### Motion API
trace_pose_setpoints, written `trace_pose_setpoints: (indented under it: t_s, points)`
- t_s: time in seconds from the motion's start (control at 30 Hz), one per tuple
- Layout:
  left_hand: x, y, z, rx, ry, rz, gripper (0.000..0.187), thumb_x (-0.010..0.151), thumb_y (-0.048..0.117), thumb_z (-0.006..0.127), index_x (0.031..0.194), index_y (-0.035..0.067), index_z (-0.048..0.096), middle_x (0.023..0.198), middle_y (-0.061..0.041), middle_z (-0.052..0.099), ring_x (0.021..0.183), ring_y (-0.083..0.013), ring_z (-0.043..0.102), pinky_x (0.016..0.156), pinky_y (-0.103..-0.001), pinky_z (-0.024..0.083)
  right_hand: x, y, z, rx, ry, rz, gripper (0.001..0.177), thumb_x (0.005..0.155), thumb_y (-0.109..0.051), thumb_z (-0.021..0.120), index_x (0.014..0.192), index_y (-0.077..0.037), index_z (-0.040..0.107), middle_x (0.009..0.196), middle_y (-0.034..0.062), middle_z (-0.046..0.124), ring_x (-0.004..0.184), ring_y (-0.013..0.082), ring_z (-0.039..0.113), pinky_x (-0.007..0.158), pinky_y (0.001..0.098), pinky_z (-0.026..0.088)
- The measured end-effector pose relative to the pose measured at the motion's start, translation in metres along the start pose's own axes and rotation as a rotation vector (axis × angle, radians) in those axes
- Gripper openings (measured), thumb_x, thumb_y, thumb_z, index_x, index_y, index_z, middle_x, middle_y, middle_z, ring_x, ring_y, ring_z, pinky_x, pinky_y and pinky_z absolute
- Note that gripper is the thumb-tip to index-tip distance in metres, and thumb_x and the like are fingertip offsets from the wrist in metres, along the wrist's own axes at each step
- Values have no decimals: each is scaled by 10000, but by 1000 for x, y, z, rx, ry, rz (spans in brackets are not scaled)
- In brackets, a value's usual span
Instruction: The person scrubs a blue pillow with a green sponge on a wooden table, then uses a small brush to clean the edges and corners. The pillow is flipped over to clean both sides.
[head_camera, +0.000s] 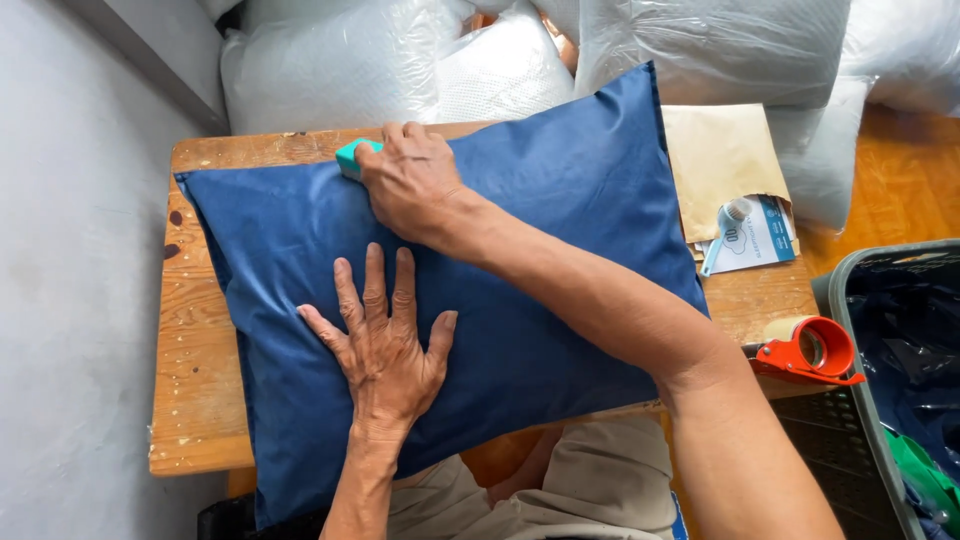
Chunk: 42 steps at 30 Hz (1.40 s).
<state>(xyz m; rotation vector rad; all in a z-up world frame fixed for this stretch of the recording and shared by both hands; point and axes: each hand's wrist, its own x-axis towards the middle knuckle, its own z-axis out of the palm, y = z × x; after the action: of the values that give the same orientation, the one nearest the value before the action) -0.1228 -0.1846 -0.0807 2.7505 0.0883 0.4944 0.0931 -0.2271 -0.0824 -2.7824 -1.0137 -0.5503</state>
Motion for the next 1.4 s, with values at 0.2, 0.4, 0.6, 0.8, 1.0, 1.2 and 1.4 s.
trace_pose_setpoints:
  t_s: [0.2, 0.4, 0.6, 0.8, 1.0, 1.2, 1.4]
  points:
    - [2, -4, 4, 30, 30, 24, 765, 996, 616, 420, 1631, 205, 302, 1700, -86, 254, 1578, -407, 148, 1162, -757, -46, -16, 113, -40, -126, -459, 240, 208, 865, -188, 616, 1005, -254, 755, 1056, 110, 687, 1000, 336, 626, 880, 514, 464]
    - [1, -4, 7, 17, 22, 36, 771, 1003, 654, 359, 1637, 223, 273, 1708, -75, 237, 1586, -393, 120, 1164, -753, -63, -62, 273, -45, -361, -436, 533, 409, 844, -232, 561, 1153, -395, 774, 1126, 110, 723, 1083, 395, 634, 882, 557, 426]
    - [0, -6, 5, 1, 20, 34, 772, 1008, 646, 348, 1638, 208, 270, 1714, -77, 208, 1589, -399, 92, 1165, -745, -84, -100, 237, -103, 328, 68, 267, 487, 1025, -143, 662, 1497, -107, 550, 1180, 254, 606, 1002, 433, 613, 825, 512, 470]
    - [-4, -4, 2, -4, 19, 39, 759, 1011, 625, 363, 1635, 202, 282, 1710, -82, 225, 1588, -408, 110, 1172, -742, -79, -150, 201, -92, 328, 95, 6, 419, 1067, -129, 618, 1479, -200, 585, 1313, 230, 583, 1126, 386, 560, 933, 506, 455]
    - [1, -6, 6, -6, 19, 35, 760, 1015, 629, 348, 1640, 207, 259, 1717, -77, 205, 1593, -396, 88, 1172, -734, -91, -135, 343, -10, 273, 21, 698, 396, 895, -215, 744, 1289, -249, 736, 1243, 120, 707, 1136, 338, 640, 980, 420, 481]
    - [-3, -5, 5, 6, 19, 32, 762, 1014, 632, 344, 1642, 209, 253, 1715, -85, 208, 1592, -405, 93, 1170, -750, -80, -122, 284, -83, 383, 424, 250, 394, 1042, -33, 686, 1428, -17, 607, 1254, 214, 626, 1164, 374, 600, 979, 475, 495]
    - [-1, -2, 7, 16, 24, 34, 777, 1001, 619, 419, 1638, 203, 266, 1711, -92, 221, 1589, -412, 106, 1167, -763, -62, -93, 276, -71, -17, -318, 680, 428, 998, -334, 643, 1422, -273, 655, 1252, 214, 623, 1101, 437, 563, 896, 569, 407]
